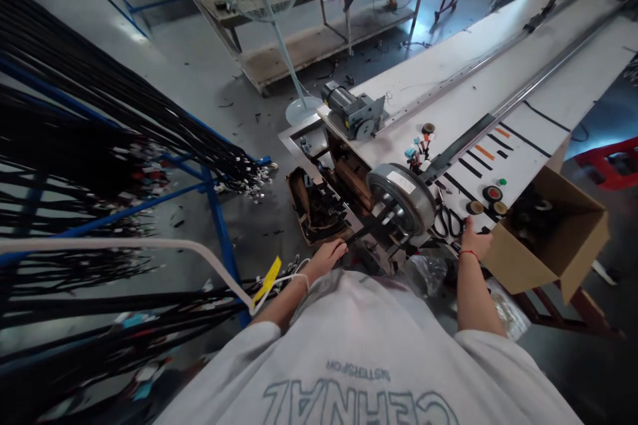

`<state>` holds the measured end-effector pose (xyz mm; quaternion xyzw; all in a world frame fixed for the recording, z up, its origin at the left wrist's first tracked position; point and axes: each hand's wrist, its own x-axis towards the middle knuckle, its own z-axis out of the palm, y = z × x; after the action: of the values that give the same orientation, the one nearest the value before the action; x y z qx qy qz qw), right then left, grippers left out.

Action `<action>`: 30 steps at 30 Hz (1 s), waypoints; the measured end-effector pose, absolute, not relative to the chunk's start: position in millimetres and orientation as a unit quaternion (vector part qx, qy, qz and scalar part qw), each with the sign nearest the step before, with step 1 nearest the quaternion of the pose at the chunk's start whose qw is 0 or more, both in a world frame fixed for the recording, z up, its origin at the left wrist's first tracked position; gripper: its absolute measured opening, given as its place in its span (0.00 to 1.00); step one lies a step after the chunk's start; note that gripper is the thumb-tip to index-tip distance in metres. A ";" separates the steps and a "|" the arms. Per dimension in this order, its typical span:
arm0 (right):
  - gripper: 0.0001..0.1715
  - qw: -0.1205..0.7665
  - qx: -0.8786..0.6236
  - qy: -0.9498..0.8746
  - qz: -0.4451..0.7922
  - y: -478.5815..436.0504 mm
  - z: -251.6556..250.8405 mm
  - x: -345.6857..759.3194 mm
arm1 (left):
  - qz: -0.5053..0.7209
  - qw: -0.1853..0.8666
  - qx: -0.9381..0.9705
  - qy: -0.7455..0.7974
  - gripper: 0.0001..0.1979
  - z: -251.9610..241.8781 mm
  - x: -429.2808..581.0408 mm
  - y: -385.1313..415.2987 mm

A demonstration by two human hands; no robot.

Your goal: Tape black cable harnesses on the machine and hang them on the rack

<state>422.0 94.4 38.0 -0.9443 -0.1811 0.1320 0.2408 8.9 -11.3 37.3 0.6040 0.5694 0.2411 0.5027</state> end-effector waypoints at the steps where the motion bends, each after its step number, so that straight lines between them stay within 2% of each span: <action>1: 0.48 0.241 -0.944 -0.182 0.132 94.3 37.8 422.1 | 0.253 0.492 0.597 0.581 0.23 38.2 12.6 -10.4; 10: 0.47 0.221 -0.948 -0.183 0.137 95.4 37.3 423.9 | 0.281 0.437 0.582 0.625 0.21 55.5 52.9 18.3; 19: 0.49 0.227 -0.947 -0.181 0.134 93.8 32.6 425.1 | 0.236 0.389 0.616 0.644 0.16 53.8 74.1 40.2; 24: 0.49 0.229 -0.947 -0.181 0.132 93.3 34.1 423.9 | 0.196 0.379 0.620 0.658 0.16 29.2 57.7 32.4; 30: 0.48 0.225 -0.947 -0.186 0.137 93.6 34.6 424.7 | 0.088 0.475 0.602 0.635 0.13 -23.2 12.2 12.4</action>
<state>424.7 93.6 34.6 -0.9465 -0.1857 0.1375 0.2252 12.2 12.4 -23.2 0.6025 0.6351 0.0877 0.4754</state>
